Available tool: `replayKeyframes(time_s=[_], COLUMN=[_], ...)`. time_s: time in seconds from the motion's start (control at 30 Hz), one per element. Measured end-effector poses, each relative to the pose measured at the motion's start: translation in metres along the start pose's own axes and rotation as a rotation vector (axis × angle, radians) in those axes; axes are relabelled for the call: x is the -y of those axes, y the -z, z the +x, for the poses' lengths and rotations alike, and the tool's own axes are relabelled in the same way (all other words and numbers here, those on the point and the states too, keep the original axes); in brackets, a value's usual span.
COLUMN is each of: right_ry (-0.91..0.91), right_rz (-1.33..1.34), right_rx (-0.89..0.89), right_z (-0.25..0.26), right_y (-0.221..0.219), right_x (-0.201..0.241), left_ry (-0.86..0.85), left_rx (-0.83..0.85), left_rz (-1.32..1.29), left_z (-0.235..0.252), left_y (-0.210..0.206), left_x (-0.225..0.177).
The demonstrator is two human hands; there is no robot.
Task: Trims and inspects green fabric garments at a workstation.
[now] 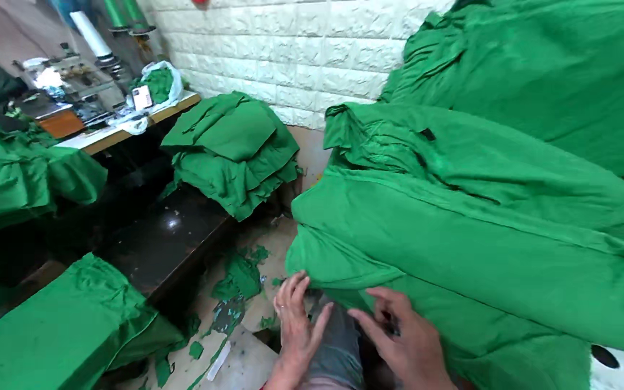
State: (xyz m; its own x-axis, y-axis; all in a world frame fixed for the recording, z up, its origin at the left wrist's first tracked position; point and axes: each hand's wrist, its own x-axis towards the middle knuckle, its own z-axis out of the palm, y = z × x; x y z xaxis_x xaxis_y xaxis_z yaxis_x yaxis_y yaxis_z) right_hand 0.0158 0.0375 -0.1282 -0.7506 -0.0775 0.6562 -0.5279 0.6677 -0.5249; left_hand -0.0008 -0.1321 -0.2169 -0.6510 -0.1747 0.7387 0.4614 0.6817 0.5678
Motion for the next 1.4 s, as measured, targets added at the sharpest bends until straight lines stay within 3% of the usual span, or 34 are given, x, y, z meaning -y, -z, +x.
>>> replayKeyframes(time_s=[0.1, 0.2, 0.33, 0.43, 0.5, 0.63, 0.73, 0.8, 0.9, 0.97, 1.17, 1.23, 1.3, 1.4], right_ry=[-0.006, -0.056, -0.189, -0.253, -0.202, 0.000, -0.122, -0.233, -0.167, -0.091, 0.105, 0.117, 0.028, -0.215], right_rz=[-0.089, -0.161, -0.263, -0.246, -0.262, -0.315, -0.300, -0.291, -0.366, -0.409, -0.542, -0.567, -0.509, -0.277], right_rx=[-0.087, -0.177, -0.294, -0.338, -0.362, -0.383, -0.190, -0.066, -0.112, -0.141, -0.162, -0.119, 0.051, 0.518], right_z=[0.005, 0.005, -0.005, -0.009, -0.002, 0.037, 0.065, 0.073, 0.066, 0.060, 0.041, 0.027, 0.012, 0.001], right_y=[0.048, 0.094, 0.149, 0.175, 0.182, 0.178, 0.168, 0.152, 0.130, 0.127, 0.125, 0.131, 0.148, 0.187], right_x=[-0.015, -0.034, -0.052, -0.063, -0.071, -0.094, -0.107, -0.123, -0.141, -0.141, -0.125, -0.108, -0.073, -0.012], left_ry=[-0.103, -0.023, 0.204, 0.192, 0.075, -0.154, -0.371, -0.416, -0.349, -0.380, -0.753, -0.824, -0.758, -0.483], left_rx=[0.023, -0.030, -0.419, -0.503, -0.388, 0.141, 0.460, 0.698, 0.952, 0.911, 0.372, 0.396, 0.645, 1.352], left_rz=[0.044, -0.097, -0.344, -0.364, -0.436, -0.465, -0.345, -0.145, 0.083, 0.174, 0.173, 0.113, 0.094, 0.110], left_z=[0.028, 0.055, 0.085, 0.114, 0.137, 0.184, 0.216, 0.233, 0.246, 0.244, 0.204, 0.191, 0.178, 0.180], left_y=[-0.010, 0.003, 0.033, 0.041, 0.033, -0.005, -0.048, -0.073, -0.103, -0.103, -0.065, -0.038, 0.002, 0.056], left_x=[0.003, 0.009, 0.023, 0.019, -0.003, -0.061, -0.079, -0.081, -0.076, -0.078, -0.070, -0.066, -0.072, -0.090])
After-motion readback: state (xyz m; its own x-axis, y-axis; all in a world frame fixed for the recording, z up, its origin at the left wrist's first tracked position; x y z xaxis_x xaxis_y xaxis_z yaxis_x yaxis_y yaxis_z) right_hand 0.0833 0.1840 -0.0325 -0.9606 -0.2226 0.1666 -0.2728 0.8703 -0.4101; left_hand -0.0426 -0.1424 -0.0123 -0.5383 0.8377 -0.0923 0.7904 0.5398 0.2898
